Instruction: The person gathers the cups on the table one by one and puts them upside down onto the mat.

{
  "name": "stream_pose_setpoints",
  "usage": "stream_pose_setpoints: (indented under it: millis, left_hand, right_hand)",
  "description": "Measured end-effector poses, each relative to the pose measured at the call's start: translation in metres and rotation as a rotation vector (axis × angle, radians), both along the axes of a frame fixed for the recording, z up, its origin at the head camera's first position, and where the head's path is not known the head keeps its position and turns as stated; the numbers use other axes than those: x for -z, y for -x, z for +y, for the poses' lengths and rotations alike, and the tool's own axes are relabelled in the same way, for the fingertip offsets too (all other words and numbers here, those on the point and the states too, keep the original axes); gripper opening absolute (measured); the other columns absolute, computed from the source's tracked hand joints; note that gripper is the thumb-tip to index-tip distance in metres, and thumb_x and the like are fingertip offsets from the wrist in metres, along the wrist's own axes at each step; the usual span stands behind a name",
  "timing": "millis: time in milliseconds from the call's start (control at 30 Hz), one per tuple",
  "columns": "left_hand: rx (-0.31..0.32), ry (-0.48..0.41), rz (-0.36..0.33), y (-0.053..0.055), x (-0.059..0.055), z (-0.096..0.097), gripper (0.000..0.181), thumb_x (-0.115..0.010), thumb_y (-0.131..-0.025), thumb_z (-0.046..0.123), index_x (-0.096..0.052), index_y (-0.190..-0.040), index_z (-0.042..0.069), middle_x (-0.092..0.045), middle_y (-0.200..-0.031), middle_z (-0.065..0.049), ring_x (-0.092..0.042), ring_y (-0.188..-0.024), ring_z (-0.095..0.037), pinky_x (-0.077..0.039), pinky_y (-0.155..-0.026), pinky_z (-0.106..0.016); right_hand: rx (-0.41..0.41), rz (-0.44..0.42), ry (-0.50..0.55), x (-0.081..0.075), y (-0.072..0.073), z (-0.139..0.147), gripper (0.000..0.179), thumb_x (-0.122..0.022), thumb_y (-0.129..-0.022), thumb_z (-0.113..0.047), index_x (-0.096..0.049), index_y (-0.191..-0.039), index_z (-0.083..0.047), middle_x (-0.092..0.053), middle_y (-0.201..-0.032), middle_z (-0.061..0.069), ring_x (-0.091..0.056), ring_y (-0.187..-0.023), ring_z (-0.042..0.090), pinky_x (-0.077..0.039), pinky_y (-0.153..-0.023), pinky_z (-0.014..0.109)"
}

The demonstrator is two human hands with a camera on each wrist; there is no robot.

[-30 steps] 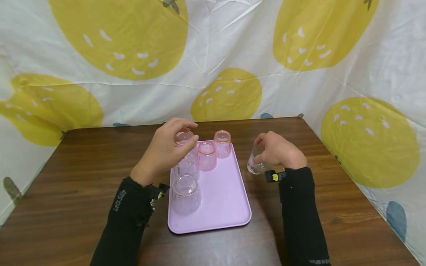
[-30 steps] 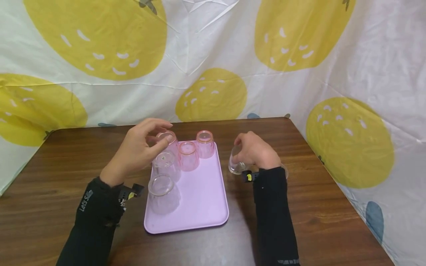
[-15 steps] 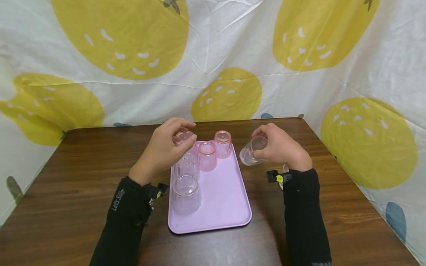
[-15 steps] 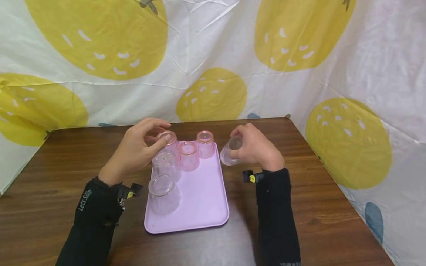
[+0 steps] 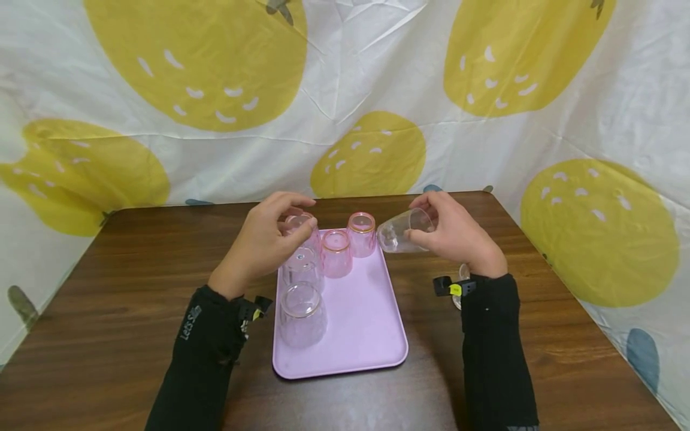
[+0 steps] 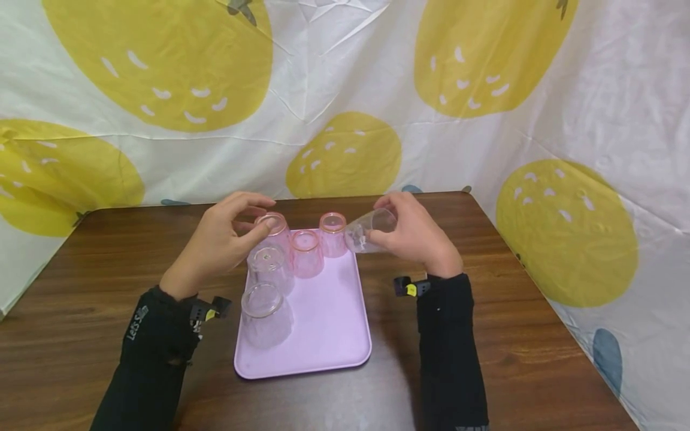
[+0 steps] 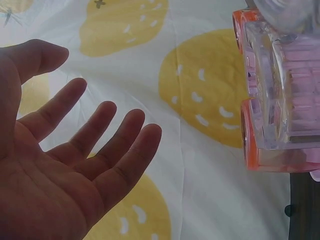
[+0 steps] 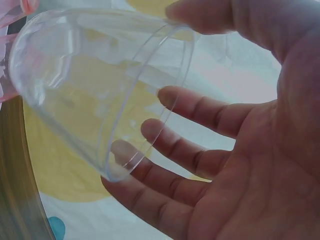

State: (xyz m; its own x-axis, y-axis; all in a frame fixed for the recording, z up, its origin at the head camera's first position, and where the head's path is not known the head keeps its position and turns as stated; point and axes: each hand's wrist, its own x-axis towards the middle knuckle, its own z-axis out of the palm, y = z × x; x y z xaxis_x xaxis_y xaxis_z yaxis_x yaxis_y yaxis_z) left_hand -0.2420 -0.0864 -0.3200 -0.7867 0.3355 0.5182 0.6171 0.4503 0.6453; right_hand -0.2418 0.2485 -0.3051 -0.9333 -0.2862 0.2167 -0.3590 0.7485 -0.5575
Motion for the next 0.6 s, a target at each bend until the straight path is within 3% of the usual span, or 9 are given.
stream_pose_setpoints:
  millis: [600]
  left_hand:
    - [0.008, 0.002, -0.017, -0.0011, -0.0016, -0.0002, 0.033, -0.072, -0.093, 0.015, -0.066, -0.124, 0.007, -0.062, -0.125, -0.010, -0.063, -0.114, -0.032, -0.059, -0.091, -0.049]
  right_hand:
    - [-0.064, -0.034, 0.187, -0.0032, -0.0035, -0.0036, 0.043, -0.069, -0.094, -0.023, -0.052, -0.132, -0.010, -0.059, -0.118, 0.012, -0.060, -0.111, 0.025, -0.048, -0.094, 0.042]
